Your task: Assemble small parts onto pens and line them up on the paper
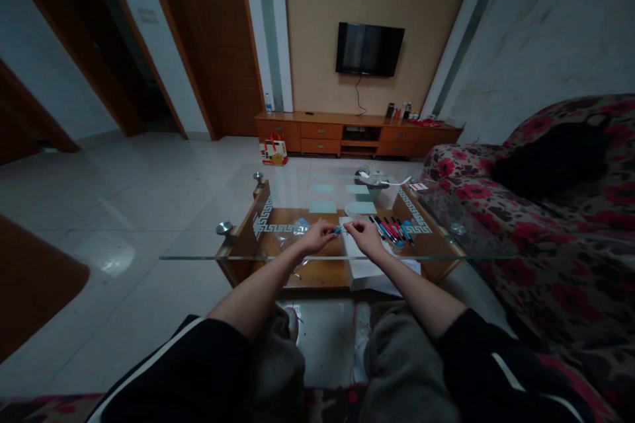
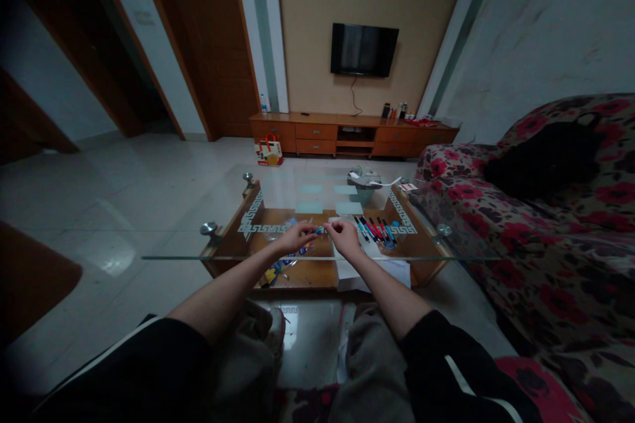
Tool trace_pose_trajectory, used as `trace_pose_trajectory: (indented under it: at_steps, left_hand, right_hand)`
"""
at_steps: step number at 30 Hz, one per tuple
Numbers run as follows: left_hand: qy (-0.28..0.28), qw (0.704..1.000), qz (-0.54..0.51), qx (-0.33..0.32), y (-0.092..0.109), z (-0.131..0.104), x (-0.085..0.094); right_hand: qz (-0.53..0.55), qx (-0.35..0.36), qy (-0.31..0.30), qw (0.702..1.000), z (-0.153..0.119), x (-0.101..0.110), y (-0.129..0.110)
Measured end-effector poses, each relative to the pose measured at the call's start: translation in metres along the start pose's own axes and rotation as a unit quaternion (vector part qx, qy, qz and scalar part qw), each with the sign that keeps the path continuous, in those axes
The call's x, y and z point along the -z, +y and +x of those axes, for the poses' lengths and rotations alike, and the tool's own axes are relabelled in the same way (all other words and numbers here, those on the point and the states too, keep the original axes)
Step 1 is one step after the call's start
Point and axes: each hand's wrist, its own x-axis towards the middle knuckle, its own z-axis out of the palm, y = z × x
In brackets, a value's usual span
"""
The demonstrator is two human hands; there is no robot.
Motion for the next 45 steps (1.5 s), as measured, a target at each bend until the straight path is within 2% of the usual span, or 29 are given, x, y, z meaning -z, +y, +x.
trace_pose_trajectory:
  at_steps: [10,14,22,27,31,34,38,41,45]
  left_hand:
    - [0.018,1.0,-0.019,0.007,0.0,-0.001,0.003]
    - [0.024,1.0,-0.018,0.009,0.001,-0.001,0.005]
    - [0.036,0.999,0.001,0.023,0.004,-0.002,0.006]
    - [0.022,0.999,-0.025,0.013,0.001,-0.001,0.003]
    - [-0.02,0.999,-0.049,0.003,0.007,-0.002,0.0]
    - [-0.045,0.995,-0.089,0.016,0.014,-0.002,-0.003]
    - [-0.03,0.993,-0.112,0.029,0.016,-0.002,-0.006]
    - [-0.031,0.994,-0.103,0.036,0.011,-0.003,-0.007]
    - [0.002,0.993,-0.101,0.06,-0.001,-0.001,-0.009]
  right_hand:
    - [-0.02,0.02,-0.015,1.0,-0.006,-0.001,-0.012]
    - [-0.015,0.026,-0.029,0.999,-0.006,-0.001,-0.011]
    - [-0.012,0.04,-0.019,0.999,-0.006,-0.001,-0.008]
    - [-0.008,0.042,-0.026,0.999,-0.007,-0.001,-0.009]
    - [-0.007,0.047,-0.026,0.999,-0.006,0.0,-0.009]
    - [-0.025,0.051,-0.026,0.998,-0.005,-0.001,-0.009]
    - [-0.063,0.059,-0.019,0.996,-0.007,-0.002,-0.011]
    - [-0.092,0.059,-0.019,0.994,-0.009,-0.001,-0.012]
    - [-0.167,0.06,-0.032,0.984,-0.008,0.005,-0.013]
